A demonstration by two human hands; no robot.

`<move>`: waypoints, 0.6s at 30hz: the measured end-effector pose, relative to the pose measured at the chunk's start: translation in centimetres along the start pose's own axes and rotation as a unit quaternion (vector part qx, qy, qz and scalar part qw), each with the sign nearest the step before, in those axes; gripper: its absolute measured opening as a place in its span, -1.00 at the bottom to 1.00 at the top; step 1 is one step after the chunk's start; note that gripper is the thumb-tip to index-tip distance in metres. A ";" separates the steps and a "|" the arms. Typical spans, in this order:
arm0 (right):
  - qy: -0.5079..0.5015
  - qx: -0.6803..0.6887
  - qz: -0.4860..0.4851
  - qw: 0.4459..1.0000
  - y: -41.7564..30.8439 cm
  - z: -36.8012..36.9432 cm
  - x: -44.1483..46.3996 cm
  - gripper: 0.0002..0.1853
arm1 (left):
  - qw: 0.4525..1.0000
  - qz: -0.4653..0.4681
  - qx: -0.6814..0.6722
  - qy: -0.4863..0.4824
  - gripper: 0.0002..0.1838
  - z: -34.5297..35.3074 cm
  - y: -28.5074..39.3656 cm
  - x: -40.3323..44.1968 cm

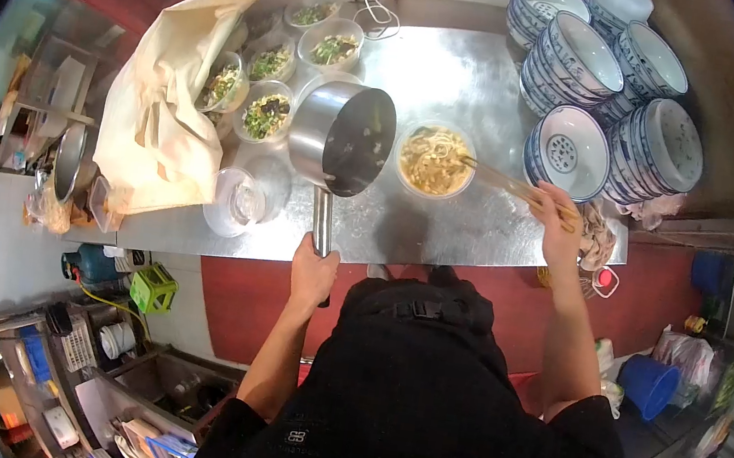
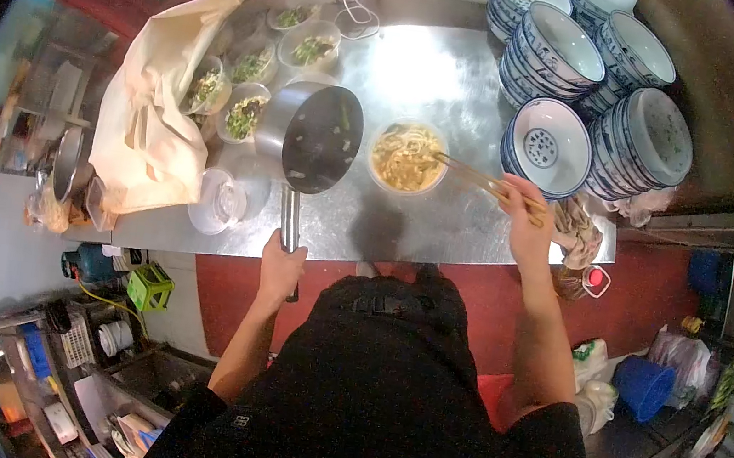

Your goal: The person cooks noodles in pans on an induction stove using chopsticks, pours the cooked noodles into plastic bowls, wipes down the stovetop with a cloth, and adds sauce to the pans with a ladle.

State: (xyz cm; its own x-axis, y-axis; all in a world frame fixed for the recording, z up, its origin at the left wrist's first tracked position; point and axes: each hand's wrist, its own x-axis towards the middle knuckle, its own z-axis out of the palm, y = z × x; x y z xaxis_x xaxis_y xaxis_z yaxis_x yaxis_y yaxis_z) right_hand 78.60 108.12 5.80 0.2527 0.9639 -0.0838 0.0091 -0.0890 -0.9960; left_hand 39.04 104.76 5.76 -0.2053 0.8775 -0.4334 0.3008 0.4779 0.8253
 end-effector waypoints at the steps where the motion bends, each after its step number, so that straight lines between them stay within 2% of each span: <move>1: 0.028 -0.003 0.005 1.000 -0.2 -0.5 -0.1 -0.71 | 1.000 -0.003 -0.005 -0.003 -0.87 0.1 0.1 -0.1; 5: 0.023 0.011 0.007 1.000 -1.8 -0.9 -0.8 -0.70 | 1.000 0.009 0.003 -0.005 -0.87 0.4 -0.2 0.1; 8: 0.032 0.071 0.000 0.997 -3.1 1.6 -0.8 -0.70 | 1.000 0.023 0.012 -0.004 -0.88 0.7 -0.7 0.4; 10: -0.035 0.093 -0.061 0.993 -3.4 4.0 -0.1 -0.71 | 0.997 0.047 0.067 -0.004 -0.87 1.1 -2.0 1.1; 11: -0.029 0.094 -0.061 0.993 -3.5 5.4 0.4 -0.71 | 0.996 0.050 0.070 -0.008 -0.87 1.2 -1.7 1.1; 13: -0.063 0.041 -0.110 0.991 -3.8 7.5 1.1 -0.76 | 0.994 0.045 0.104 -0.011 -0.84 1.5 -0.6 0.8; 16: -0.062 -0.028 -0.095 0.993 -3.7 6.3 0.5 -0.77 | 0.985 0.069 0.158 -0.001 -0.83 1.4 1.0 0.4; 18: -0.055 -0.015 -0.073 0.996 -3.0 3.9 -0.6 -0.76 | 0.984 0.066 0.167 0.012 -0.83 1.3 1.3 0.3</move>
State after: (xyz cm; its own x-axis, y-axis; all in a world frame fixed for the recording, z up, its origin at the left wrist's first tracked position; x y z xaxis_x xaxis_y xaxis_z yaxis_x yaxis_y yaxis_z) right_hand 74.67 108.82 8.72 0.1389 0.9887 0.0566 0.0673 0.0476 -0.9966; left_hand 40.54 105.67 6.24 -0.1642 0.9335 -0.3188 0.6152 0.3496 0.7066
